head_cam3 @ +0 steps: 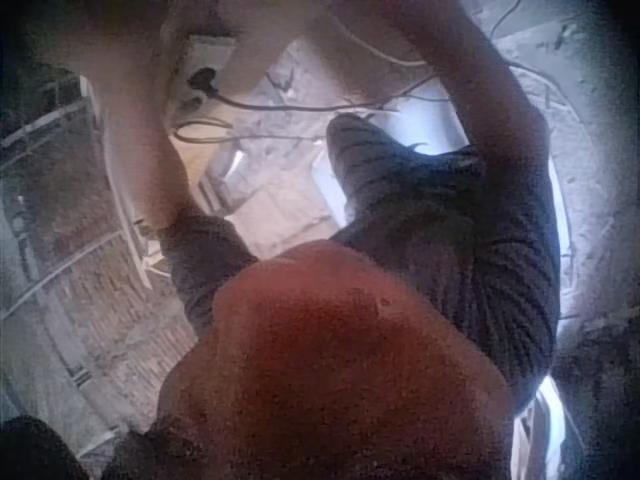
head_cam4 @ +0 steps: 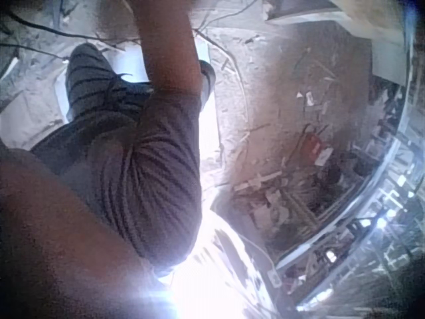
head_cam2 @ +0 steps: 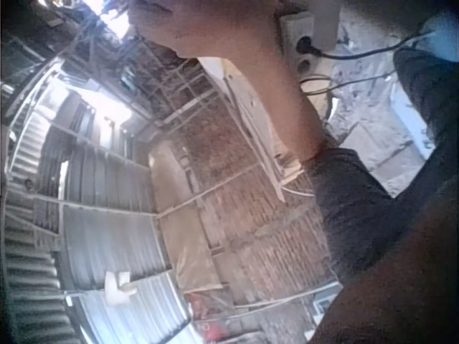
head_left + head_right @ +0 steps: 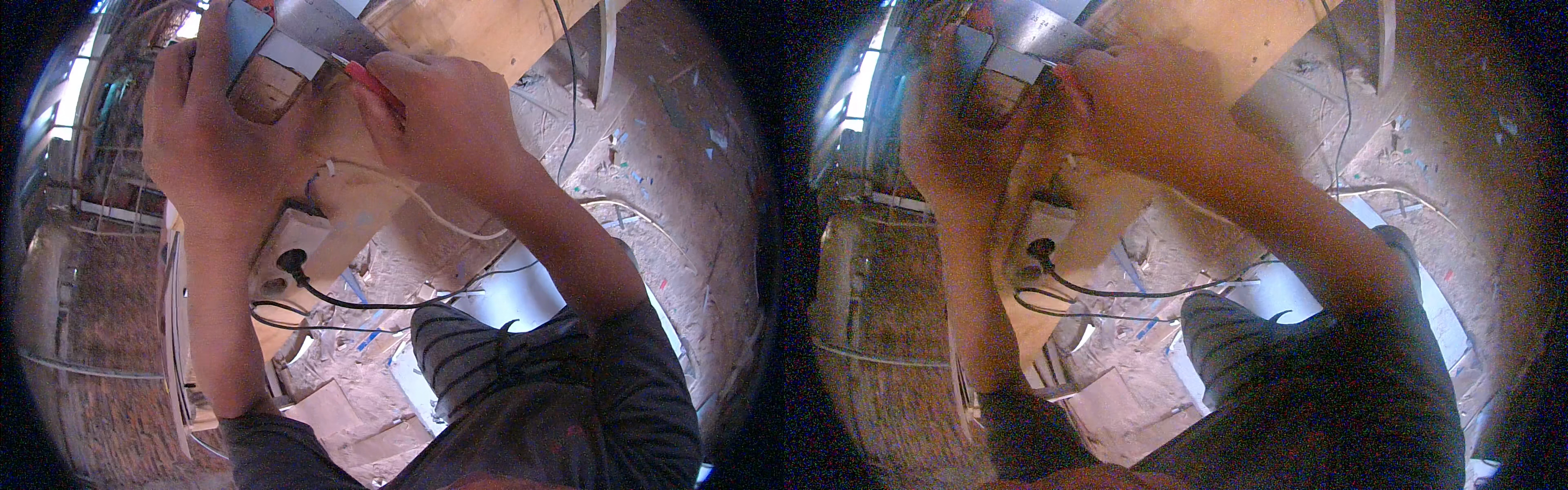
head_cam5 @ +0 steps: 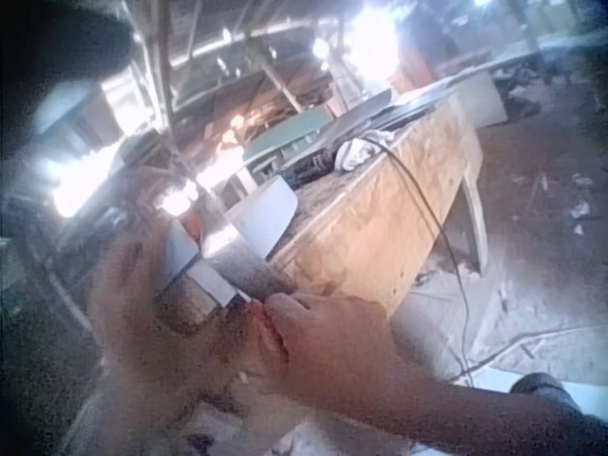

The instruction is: The person measures and marks a circular wooden piece using a square and pencil, then cuts a strip of white material with a utility knife and applies it to the edge of the wood. The person also handles a rectangular wooden frame and a long curved wooden piece.

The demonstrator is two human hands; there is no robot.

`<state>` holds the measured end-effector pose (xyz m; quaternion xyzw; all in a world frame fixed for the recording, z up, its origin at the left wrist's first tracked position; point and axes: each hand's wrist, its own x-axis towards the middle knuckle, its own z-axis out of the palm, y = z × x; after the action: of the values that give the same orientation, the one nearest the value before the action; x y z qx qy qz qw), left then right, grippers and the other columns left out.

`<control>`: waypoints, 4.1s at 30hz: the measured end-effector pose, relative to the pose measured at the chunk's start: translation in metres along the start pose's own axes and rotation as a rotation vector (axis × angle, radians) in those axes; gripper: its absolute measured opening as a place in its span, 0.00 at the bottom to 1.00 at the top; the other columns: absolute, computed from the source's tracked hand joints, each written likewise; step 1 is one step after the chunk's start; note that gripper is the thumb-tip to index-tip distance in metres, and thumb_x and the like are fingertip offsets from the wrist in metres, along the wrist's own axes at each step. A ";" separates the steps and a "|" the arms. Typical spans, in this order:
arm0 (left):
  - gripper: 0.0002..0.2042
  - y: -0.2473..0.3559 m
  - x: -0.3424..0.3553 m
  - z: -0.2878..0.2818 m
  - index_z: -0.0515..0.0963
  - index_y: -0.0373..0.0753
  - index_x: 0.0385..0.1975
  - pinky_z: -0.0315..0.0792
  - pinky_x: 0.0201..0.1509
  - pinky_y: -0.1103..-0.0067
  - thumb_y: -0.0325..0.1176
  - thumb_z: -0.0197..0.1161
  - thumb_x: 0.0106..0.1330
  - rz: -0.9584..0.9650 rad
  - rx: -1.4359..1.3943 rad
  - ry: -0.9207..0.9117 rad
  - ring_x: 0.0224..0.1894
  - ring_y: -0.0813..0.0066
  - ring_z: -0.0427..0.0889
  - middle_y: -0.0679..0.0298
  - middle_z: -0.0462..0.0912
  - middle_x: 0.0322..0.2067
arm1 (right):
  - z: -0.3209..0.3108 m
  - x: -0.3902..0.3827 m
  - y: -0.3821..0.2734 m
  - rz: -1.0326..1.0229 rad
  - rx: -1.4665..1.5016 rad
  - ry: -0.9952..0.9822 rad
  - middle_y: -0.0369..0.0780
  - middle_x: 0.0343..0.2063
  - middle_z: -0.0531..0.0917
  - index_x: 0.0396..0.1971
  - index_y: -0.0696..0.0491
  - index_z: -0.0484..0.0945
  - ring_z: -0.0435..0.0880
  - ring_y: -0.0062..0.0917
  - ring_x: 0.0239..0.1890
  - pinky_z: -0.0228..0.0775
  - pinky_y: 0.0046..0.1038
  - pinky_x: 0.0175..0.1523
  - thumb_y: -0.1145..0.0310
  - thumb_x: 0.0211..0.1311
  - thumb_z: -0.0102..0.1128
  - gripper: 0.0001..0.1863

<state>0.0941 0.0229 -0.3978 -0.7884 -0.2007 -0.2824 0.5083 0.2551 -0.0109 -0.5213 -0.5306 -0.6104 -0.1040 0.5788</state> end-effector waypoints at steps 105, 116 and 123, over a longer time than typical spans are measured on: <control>0.15 -0.227 -0.073 -0.148 0.76 0.36 0.51 0.72 0.46 0.76 0.39 0.67 0.75 -1.720 -0.769 -0.029 0.42 0.72 0.75 0.64 0.77 0.45 | -0.297 0.114 -0.020 0.708 -0.498 -1.069 0.51 0.32 0.87 0.38 0.58 0.83 0.88 0.46 0.37 0.78 0.43 0.43 0.60 0.57 0.76 0.18; 0.18 -0.211 -0.254 -0.278 0.75 0.52 0.39 0.63 0.27 0.73 0.60 0.55 0.76 -2.904 -0.406 0.692 0.27 0.72 0.71 0.73 0.76 0.29 | -0.030 0.278 0.058 0.630 -0.122 -0.887 0.51 0.48 0.88 0.58 0.56 0.82 0.89 0.40 0.50 0.79 0.39 0.58 0.72 0.61 0.65 0.23; 0.16 -0.149 -0.158 -0.242 0.74 0.55 0.46 0.63 0.29 0.70 0.59 0.51 0.78 -3.199 -0.068 0.955 0.33 0.69 0.72 0.72 0.77 0.36 | 0.013 0.303 0.114 0.119 -0.096 -0.831 0.49 0.52 0.87 0.58 0.59 0.81 0.84 0.42 0.56 0.76 0.40 0.61 0.65 0.67 0.68 0.22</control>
<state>-0.1742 -0.1434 -0.3193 -0.3390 0.5814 0.6852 0.2783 0.4058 0.2053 -0.3335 -0.5881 -0.7546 0.1239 0.2632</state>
